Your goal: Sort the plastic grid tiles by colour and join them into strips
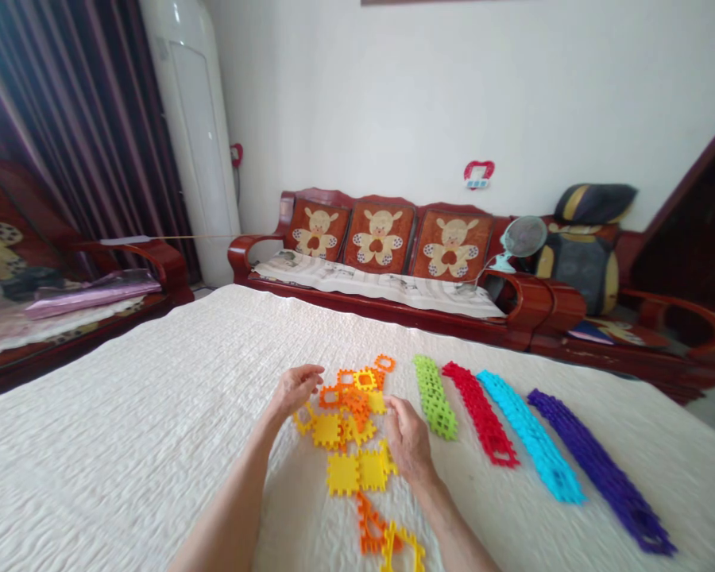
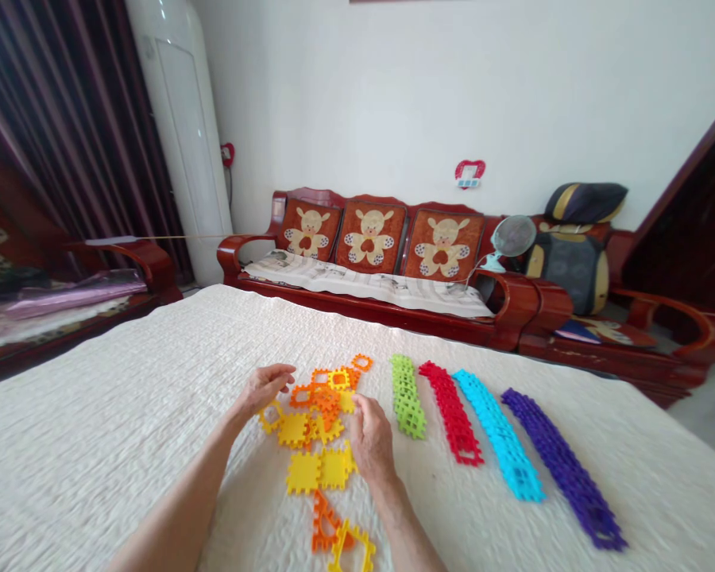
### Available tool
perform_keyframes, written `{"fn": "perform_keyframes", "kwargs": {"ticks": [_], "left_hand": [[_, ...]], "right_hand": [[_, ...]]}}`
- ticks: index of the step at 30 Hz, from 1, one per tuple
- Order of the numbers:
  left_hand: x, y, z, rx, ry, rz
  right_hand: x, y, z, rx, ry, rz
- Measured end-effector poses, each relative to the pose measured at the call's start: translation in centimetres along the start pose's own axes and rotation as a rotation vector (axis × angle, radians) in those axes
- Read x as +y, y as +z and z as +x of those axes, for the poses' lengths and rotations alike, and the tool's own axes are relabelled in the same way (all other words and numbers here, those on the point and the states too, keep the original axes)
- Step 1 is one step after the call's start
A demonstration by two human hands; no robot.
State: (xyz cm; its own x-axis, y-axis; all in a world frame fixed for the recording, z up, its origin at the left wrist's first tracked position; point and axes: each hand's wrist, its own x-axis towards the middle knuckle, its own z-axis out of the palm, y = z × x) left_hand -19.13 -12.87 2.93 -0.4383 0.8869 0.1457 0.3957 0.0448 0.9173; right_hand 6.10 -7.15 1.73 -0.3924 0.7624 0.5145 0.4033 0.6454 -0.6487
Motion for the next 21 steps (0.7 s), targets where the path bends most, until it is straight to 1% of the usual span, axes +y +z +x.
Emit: {"fn": "perform_keyframes", "kwargs": {"ticks": [2,5,7,10,13,15,17,19,20,21], "left_hand": [[1.0,0.2,1.5,-0.043,0.093,0.141],[2.2,1.3,4.4,-0.197,0.200,0.272],[2.4,2.5,6.1,-0.295,0.225,0.261],[1.7,4.5,7.6,-0.364,0.218,0.193],[0.9,6.0,7.6,-0.413,0.197,0.189],[0.8,6.6,7.2,-0.423,0.235,0.195],[1.2,6.9,6.7,-0.441,0.316,0.198],[1.8,7.0,6.3,-0.492,0.374,0.211],[2.2,6.9,6.1,-0.529,0.365,0.219],[2.6,6.8,6.0,-0.564,0.327,0.222]], "right_hand": [[0.9,-0.1,0.2,-0.007,0.005,-0.033],[1.9,0.0,0.3,-0.034,0.062,-0.031],[2.0,0.0,0.3,-0.044,0.099,-0.007],[1.7,-0.1,0.3,-0.039,0.134,0.019],[1.3,-0.2,0.4,-0.020,0.143,0.036],[1.2,-0.2,0.5,-0.013,0.144,0.045],[1.3,-0.2,0.6,0.008,0.147,0.052],[1.6,0.0,0.7,0.055,0.156,0.051],[1.7,0.1,0.7,0.078,0.159,0.048],[1.9,0.3,0.7,0.095,0.161,0.040]]}}
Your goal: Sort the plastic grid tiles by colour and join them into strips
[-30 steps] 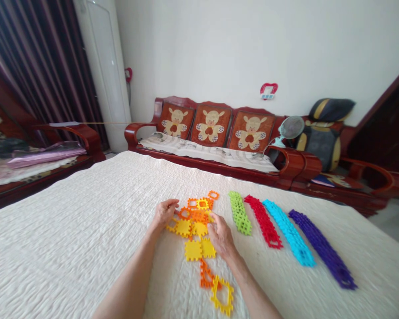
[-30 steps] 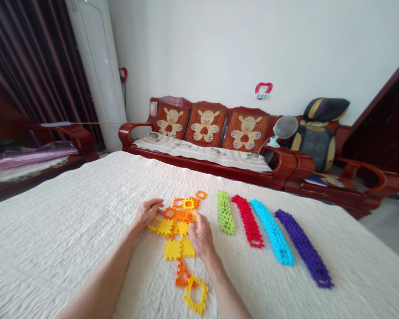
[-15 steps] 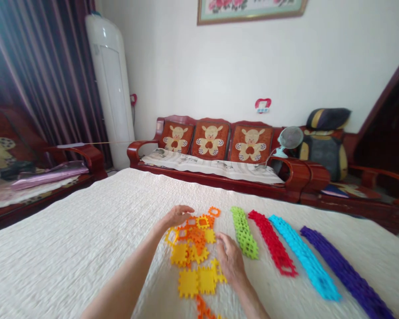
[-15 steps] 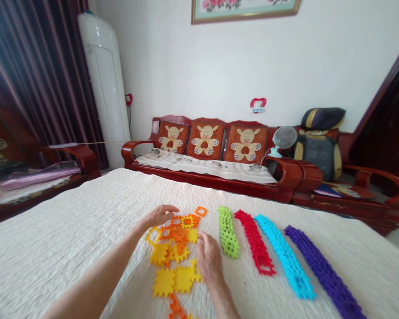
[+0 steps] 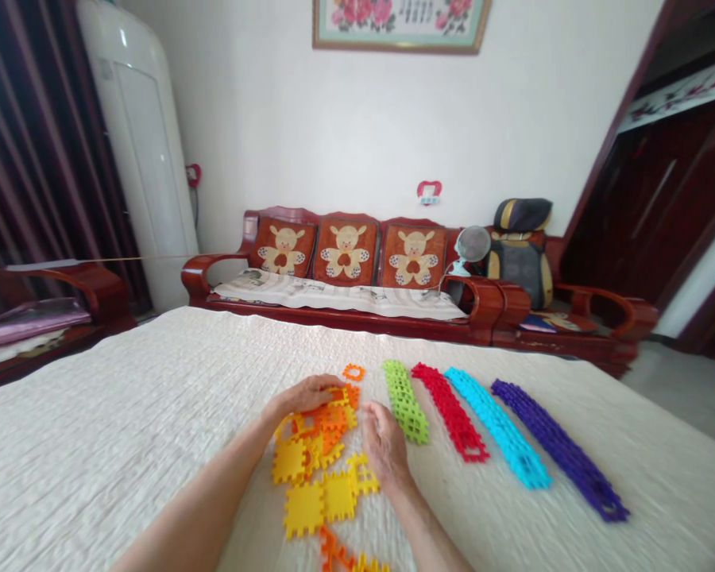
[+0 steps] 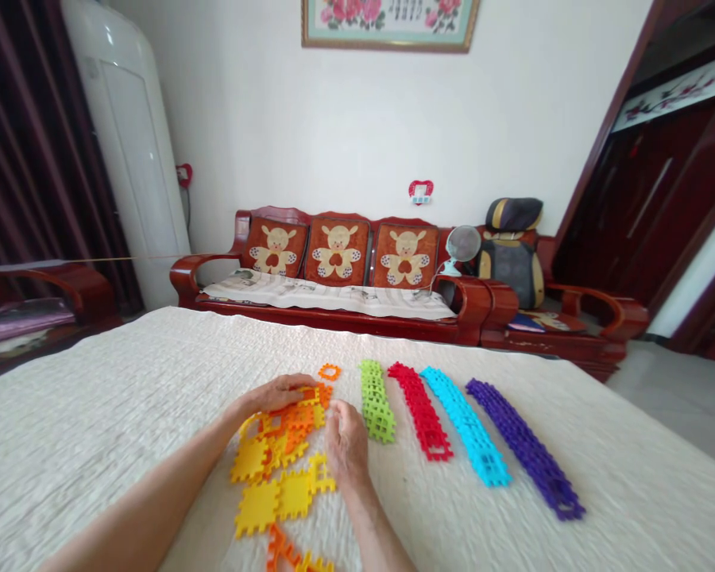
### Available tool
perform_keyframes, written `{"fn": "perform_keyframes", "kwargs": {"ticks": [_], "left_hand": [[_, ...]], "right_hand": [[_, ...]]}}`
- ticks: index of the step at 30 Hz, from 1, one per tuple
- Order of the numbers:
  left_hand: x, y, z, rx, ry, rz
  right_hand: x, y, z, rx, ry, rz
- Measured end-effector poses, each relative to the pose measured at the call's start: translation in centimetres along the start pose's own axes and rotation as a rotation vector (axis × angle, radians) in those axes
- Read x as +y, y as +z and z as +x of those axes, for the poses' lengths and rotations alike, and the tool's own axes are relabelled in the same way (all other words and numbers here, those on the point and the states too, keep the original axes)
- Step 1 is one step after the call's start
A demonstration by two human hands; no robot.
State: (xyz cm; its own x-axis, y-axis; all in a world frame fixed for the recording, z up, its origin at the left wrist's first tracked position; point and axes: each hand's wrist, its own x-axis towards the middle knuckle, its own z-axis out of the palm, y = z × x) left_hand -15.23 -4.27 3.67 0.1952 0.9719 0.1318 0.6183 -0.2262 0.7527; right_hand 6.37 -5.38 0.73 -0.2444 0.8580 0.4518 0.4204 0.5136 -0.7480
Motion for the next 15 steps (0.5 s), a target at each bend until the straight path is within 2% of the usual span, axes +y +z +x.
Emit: {"fn": "perform_keyframes", "kwargs": {"ticks": [3,7,9,11,13,15], "left_hand": [[0.6,-0.8,-0.2,-0.031,-0.104,-0.111],[-0.5,-1.9,-0.5,0.194,-0.142,-0.256],[-1.5,-2.1,-0.6,0.309,-0.185,-0.220],[-2.2,-1.9,-0.6,0.370,-0.192,-0.144],[-2.4,-1.4,-0.6,0.344,-0.157,-0.091],[-1.9,-0.8,-0.5,0.234,-0.133,-0.093]], "right_hand": [[0.5,0.5,0.0,0.029,-0.013,-0.049],[0.6,0.9,-0.3,0.033,-0.088,-0.186],[0.4,0.9,-0.3,0.002,-0.140,-0.246],[0.1,0.9,-0.4,-0.029,-0.173,-0.281],[-0.2,0.8,-0.4,-0.053,-0.176,-0.296],[-0.4,0.6,-0.3,-0.076,-0.163,-0.279]]}}
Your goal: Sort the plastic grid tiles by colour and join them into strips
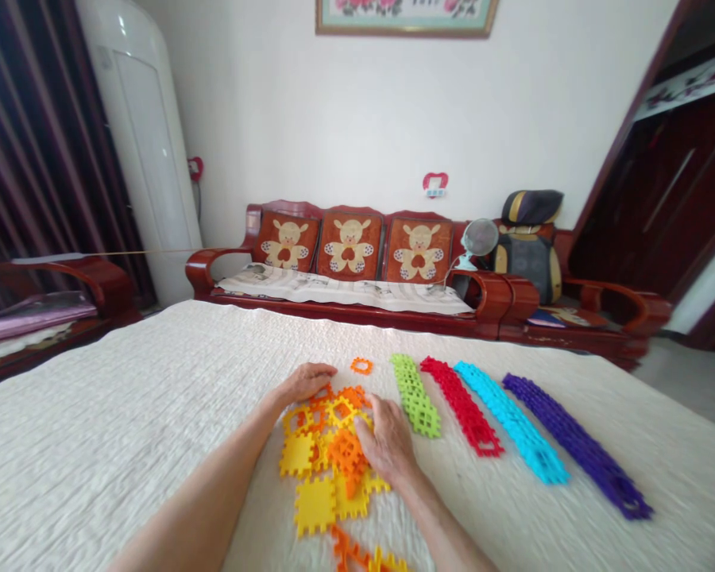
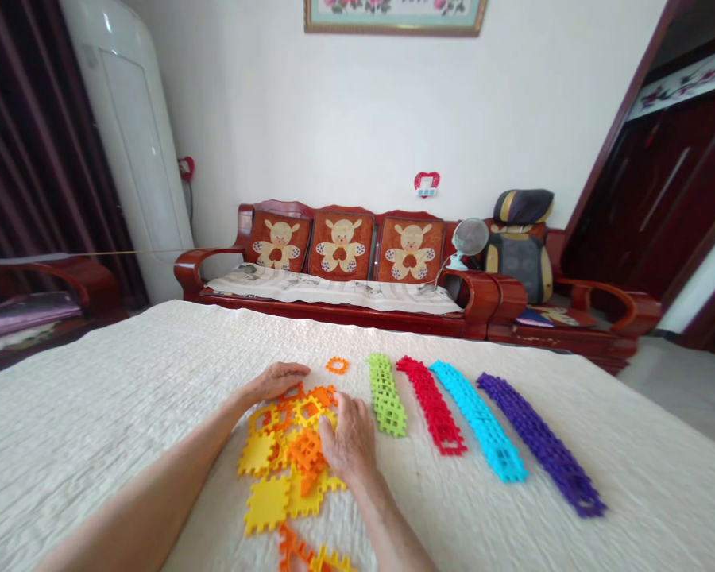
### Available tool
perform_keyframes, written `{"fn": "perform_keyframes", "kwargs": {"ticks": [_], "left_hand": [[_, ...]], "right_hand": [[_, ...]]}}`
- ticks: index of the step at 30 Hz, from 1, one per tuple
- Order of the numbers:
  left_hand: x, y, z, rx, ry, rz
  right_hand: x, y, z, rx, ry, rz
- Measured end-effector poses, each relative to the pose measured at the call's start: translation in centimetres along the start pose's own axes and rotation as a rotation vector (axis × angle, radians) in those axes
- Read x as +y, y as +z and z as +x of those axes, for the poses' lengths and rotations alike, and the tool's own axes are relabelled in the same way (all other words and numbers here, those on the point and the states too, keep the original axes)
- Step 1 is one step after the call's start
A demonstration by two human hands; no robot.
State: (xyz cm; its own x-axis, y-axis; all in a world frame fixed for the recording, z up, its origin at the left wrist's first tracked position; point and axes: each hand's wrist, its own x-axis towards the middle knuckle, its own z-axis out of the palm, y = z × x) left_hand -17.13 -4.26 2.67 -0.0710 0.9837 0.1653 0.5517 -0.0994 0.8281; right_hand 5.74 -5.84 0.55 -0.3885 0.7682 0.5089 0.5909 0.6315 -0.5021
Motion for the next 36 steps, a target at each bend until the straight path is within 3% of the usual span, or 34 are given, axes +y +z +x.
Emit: {"fn": "perform_keyframes", "kwargs": {"ticks": [4,8,11,15,18,22,29,32,36], "left_hand": [[1.5,0.5,0.1,-0.168,-0.082,-0.132],[1.4,-0.2,0.4,-0.052,-0.076,-0.303],[0.8,-0.8,0.1,-0.047,-0.122,-0.285],[1.2,-0.8,-0.9,-0.191,-0.191,-0.246],[1.7,-0.5,-1.8,-0.110,-0.218,-0.250],[1.7,-0.7,-4.1,0.031,-0.138,-0.120],[2.4,-0.9,-8.9,-0.142,0.091,0.180],[2.8,-0.5,-9.3,-0.240,0.085,0.330],[3.2,-0.6,-8.9,-0.221,0.149,0.346]], "right_hand": [[0.1,-0.5,0.2,-0.042,0.101,0.234],[0.5,-0.8,0.5,0.037,0.283,0.419],[0.4,-0.7,0.6,0.006,0.239,0.373],[0.3,-0.6,0.5,-0.109,0.110,0.313],[0.3,-0.7,0.4,-0.131,0.100,0.350],[0.1,-1.1,0.3,-0.141,0.129,0.395],[-0.6,-1.6,0.2,-0.164,0.132,0.372],[-0.4,-1.4,0.1,-0.160,0.122,0.379],[0.0,-1.3,-0.1,-0.080,0.131,0.435]]}}
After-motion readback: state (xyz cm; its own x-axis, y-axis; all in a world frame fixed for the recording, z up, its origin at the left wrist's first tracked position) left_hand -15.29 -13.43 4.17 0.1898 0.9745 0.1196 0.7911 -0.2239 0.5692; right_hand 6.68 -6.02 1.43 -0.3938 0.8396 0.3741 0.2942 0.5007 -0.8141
